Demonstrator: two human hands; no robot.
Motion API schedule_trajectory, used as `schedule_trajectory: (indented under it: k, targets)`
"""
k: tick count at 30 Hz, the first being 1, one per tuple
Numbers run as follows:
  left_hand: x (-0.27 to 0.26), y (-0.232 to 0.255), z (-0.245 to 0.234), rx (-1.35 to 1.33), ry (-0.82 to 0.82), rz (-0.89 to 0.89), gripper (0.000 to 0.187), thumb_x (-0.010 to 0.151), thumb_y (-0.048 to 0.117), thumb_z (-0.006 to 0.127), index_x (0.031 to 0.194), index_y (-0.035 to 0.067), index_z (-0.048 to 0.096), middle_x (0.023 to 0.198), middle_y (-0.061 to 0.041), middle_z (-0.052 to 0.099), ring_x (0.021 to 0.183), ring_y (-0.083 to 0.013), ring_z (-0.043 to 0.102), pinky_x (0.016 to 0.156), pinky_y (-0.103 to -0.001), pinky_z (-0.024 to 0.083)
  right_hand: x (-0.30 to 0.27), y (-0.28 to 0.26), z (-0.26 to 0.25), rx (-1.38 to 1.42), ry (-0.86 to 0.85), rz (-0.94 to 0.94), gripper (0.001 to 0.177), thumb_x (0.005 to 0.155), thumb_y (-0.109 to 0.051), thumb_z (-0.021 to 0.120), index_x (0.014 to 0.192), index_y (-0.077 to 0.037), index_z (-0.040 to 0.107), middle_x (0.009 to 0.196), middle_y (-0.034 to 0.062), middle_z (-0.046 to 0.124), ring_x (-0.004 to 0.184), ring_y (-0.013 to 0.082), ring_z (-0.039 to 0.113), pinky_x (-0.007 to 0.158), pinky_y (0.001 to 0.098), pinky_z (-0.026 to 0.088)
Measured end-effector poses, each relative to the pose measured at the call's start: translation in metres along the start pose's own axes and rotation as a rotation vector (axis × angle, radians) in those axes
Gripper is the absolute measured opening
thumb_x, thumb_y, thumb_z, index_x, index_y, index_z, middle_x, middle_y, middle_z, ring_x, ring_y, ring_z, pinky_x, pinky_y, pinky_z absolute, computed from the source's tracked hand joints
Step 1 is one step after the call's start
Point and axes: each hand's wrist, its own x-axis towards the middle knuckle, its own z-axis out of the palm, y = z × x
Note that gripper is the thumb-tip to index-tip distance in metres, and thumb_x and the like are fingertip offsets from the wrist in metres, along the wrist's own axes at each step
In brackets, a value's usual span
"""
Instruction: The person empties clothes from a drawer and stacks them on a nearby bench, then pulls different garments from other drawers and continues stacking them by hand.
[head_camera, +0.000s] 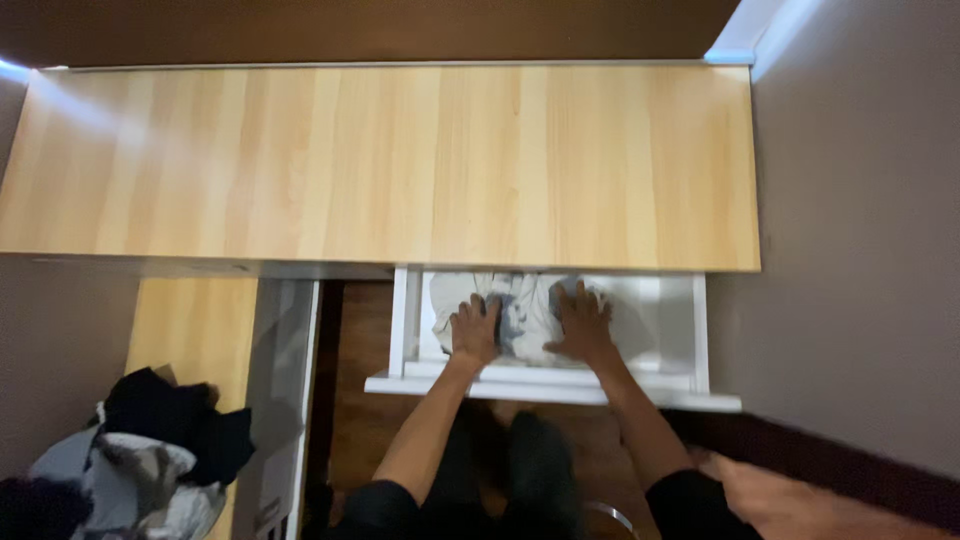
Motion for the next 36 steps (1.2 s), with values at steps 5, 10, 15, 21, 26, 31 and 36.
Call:
schedule_trajectory:
  k: [5,10,15,21,26,31,36]
  targets:
    - [0.041,0.007,0.023,0.239,-0.012,0.013,0.108,0.082,0.029,0.079,0.163,0.027,0.007,0.169,-0.025,0.001,0.151,-0.0494,0.014,0.116,-0.069,0.021,0.012,0.009,0.017,0.005,0.066,-0.074,0.145,0.052,-0.060,0.094,0.161,-0.027,0.004,0.168,0.0303,-0.003,0.150,0.0575,0.011,0.115,0.0759,0.013]
    - [0.055,0.006,0.036,0.243,0.066,0.032,0.105,0.084,0.023,0.076,0.163,0.025,0.007,0.165,-0.027,0.015,0.151,-0.0513,0.018,0.113,-0.071,0.026,0.021,-0.002,0.013,0.025,-0.029,-0.035,0.147,0.055,-0.053,0.098,0.164,-0.032,0.002,0.163,0.0303,0.006,0.147,0.0624,0.009,0.117,0.0747,0.013]
    - [0.056,0.003,0.045,0.120,0.009,0.021,0.106,0.082,0.010,0.072,0.168,0.021,0.012,0.148,-0.022,0.053,0.140,-0.0381,0.046,0.104,-0.061,0.044,0.024,-0.020,0.006,-0.066,-0.022,-0.049,0.133,0.059,-0.043,0.098,0.160,-0.023,0.014,0.156,0.0320,0.026,0.137,0.0587,0.035,0.109,0.0682,0.035]
    - [0.065,-0.003,0.078,-0.079,0.060,0.114,0.100,0.079,0.000,0.066,0.163,0.005,0.011,0.108,-0.021,0.073,0.102,-0.0373,0.072,0.084,-0.051,0.056,0.009,-0.034,0.003,0.042,0.008,-0.105,0.092,0.069,-0.016,0.087,0.149,-0.011,0.041,0.124,0.0239,0.059,0.109,0.0442,0.064,0.092,0.0514,0.056]
    - [0.050,0.002,0.072,-0.113,0.082,0.123,0.058,0.080,0.001,0.067,0.135,0.002,0.048,0.107,-0.023,0.073,0.098,-0.0388,0.072,0.080,-0.049,0.059,-0.003,-0.027,-0.006,0.196,0.056,-0.148,0.069,0.078,-0.013,0.079,0.141,-0.011,0.049,0.115,0.0251,0.064,0.105,0.0422,0.067,0.089,0.0498,0.057]
    - [0.022,0.009,0.051,-0.181,0.167,0.075,0.041,0.076,0.002,0.068,0.117,0.002,0.063,0.112,-0.027,0.067,0.100,-0.0413,0.070,0.086,-0.050,0.057,-0.026,-0.028,-0.024,0.264,0.154,-0.232,0.059,0.077,-0.012,0.075,0.133,-0.010,0.055,0.111,0.0254,0.066,0.106,0.0448,0.064,0.093,0.0519,0.053]
    - [-0.020,0.013,0.012,-0.225,0.282,0.063,0.034,0.074,0.002,0.068,0.108,0.005,0.070,0.116,-0.024,0.063,0.108,-0.0440,0.061,0.096,-0.054,0.050,-0.055,-0.039,-0.054,0.333,0.218,-0.273,0.052,0.078,-0.013,0.075,0.128,-0.009,0.059,0.115,0.0231,0.066,0.113,0.0428,0.061,0.096,0.0516,0.050]
